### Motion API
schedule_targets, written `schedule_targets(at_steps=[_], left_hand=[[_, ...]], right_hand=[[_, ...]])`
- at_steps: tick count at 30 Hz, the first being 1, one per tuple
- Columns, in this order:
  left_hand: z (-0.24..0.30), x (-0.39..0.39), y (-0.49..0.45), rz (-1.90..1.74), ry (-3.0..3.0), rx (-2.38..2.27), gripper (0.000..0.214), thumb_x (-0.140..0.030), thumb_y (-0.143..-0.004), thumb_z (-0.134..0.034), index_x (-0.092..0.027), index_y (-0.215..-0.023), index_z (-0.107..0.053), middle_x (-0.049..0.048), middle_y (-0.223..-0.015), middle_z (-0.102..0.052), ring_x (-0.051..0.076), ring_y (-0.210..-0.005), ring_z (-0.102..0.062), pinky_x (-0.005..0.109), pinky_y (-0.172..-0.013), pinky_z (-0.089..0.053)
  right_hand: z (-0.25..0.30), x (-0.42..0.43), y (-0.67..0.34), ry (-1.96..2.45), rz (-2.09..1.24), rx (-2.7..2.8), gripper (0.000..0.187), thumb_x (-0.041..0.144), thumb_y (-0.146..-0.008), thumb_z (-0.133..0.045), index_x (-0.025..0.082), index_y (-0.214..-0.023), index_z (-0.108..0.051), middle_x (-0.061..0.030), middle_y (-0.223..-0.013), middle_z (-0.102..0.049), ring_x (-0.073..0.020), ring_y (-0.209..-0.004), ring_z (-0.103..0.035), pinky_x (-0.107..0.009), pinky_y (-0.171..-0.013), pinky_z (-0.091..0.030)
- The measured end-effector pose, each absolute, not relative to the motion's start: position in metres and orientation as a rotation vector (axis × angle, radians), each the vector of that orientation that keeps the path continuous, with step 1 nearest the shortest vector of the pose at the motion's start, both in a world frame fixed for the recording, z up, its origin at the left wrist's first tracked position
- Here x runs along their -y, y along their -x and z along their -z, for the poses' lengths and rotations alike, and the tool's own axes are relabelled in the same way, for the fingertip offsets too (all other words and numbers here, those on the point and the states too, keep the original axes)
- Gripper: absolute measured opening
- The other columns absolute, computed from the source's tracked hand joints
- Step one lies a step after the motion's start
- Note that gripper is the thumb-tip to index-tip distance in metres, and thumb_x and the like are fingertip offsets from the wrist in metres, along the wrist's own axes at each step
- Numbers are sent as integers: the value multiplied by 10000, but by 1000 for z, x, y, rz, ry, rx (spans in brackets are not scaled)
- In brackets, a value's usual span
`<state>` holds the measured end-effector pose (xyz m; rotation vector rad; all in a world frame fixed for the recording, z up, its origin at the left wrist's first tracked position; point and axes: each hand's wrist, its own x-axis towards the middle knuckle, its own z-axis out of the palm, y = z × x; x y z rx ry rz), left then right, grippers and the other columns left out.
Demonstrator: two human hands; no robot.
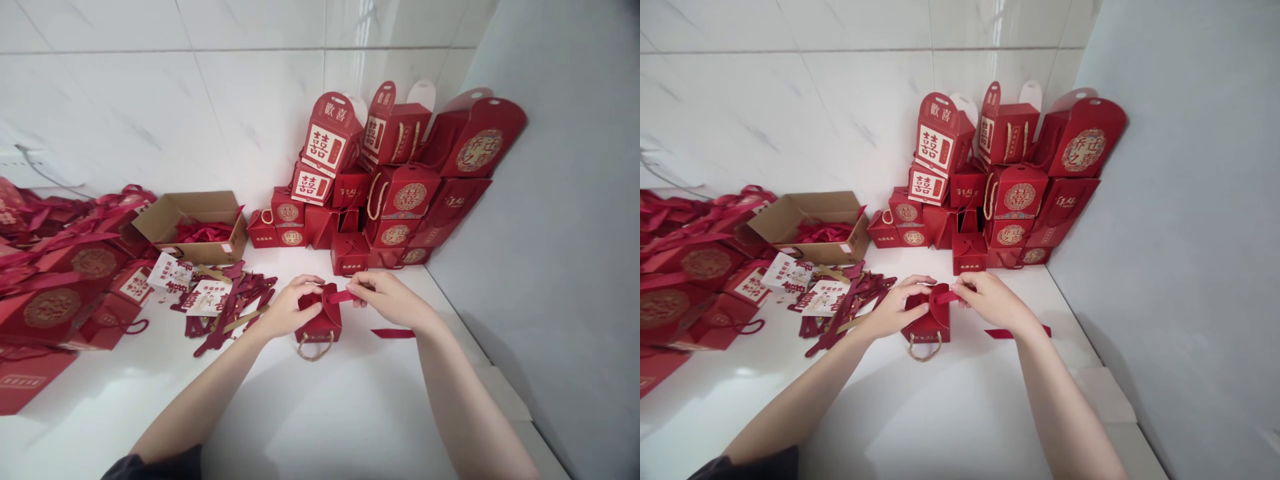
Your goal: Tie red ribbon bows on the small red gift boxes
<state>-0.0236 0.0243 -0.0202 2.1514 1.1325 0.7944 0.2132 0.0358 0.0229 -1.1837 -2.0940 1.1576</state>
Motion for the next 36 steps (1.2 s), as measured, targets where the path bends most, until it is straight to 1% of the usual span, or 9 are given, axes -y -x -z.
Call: schedule_targets(at_steps=[8, 10, 14, 16, 19, 21, 25, 31, 36], left_hand=[[19, -24, 24, -830, -2075, -1211, 126, -258, -858, -554, -217, -854, -674, 60, -1192, -604, 205, -1132, -567, 387, -1033, -412], [15, -25, 26, -856, -2062, -1241, 119, -249, -852, -551, -207, -821, -658, 64, -1185, -609, 213, -1132, -567, 398, -1033, -408], [-2, -22, 33, -928, -2074, -1288, 122, -237, -856, -526, -207, -818, -637, 61, -1212, -595, 220, -1153, -550, 418, -1046, -387], [-14, -18, 37, -976, -2107, -1332, 121, -240, -861, -519, -209, -820, -630, 52, -1194, -594, 211, -1127, -558, 391, -1010, -409], [-27, -7, 40, -996, -2161, -1489, 138, -273, -879, -491, -212, -848, -611, 41, -1057, -613, 181, -952, -604, 321, -824, -468], [-30, 2, 40, -874, -2186, -1631, 172, -370, -868, -514, -226, -936, -581, 28, -952, -616, 169, -774, -605, 300, -678, -453], [-22, 14, 33, -488, -2203, -1789, 503, -558, -710, -652, -241, -1064, -488, 35, -890, -619, 224, -676, -611, 300, -558, -393], [-17, 4, 42, -530, -1973, -1693, 155, -365, -832, -507, -225, -874, -453, -6, -710, -595, 180, -602, -600, 281, -558, -414], [-30, -4, 57, -628, -1574, -1607, 123, -312, -795, -505, -201, -848, -495, -1, -702, -619, 156, -636, -636, 218, -517, -443]], right_hand=[[-18, -35, -209, 1196, -1103, 2192, 268, 355, -919, -445, 206, -751, -592, -4, -751, -671, -158, -705, -602, -294, -686, -422], [-18, -35, -205, 1193, -1051, 2181, 233, 366, -919, -454, 215, -836, -612, -15, -843, -683, -170, -776, -617, -304, -731, -433], [-19, -40, -190, 1087, -994, 2084, 226, 341, -938, -436, 249, -1092, -574, -47, -1178, -636, -192, -1095, -580, -345, -940, -402], [-19, -45, -180, 954, -1071, 2134, 251, 326, -929, -460, 265, -1156, -545, -48, -1225, -618, -187, -1132, -567, -343, -966, -393], [-21, -55, -168, 754, -1278, 2230, 298, 304, -873, -558, 251, -1165, -529, -21, -963, -687, -170, -901, -631, -321, -860, -443], [-23, -60, -162, 687, -1360, 2148, 298, 286, -842, -600, 237, -1126, -524, 18, -801, -651, -146, -759, -604, -293, -775, -449], [-30, -59, -153, 632, -1440, 1750, 199, 331, -855, -588, 233, -999, -490, 40, -733, -562, -121, -686, -546, -258, -696, -427], [-27, -45, -151, 634, -1532, 1684, 212, 356, -880, -560, 235, -1031, -472, 50, -667, -522, -120, -640, -509, -252, -654, -413], [-10, -44, -152, 824, -1537, 1936, 213, 339, -905, -506, 252, -1099, -494, 55, -648, -513, -122, -619, -487, -235, -588, -387]])
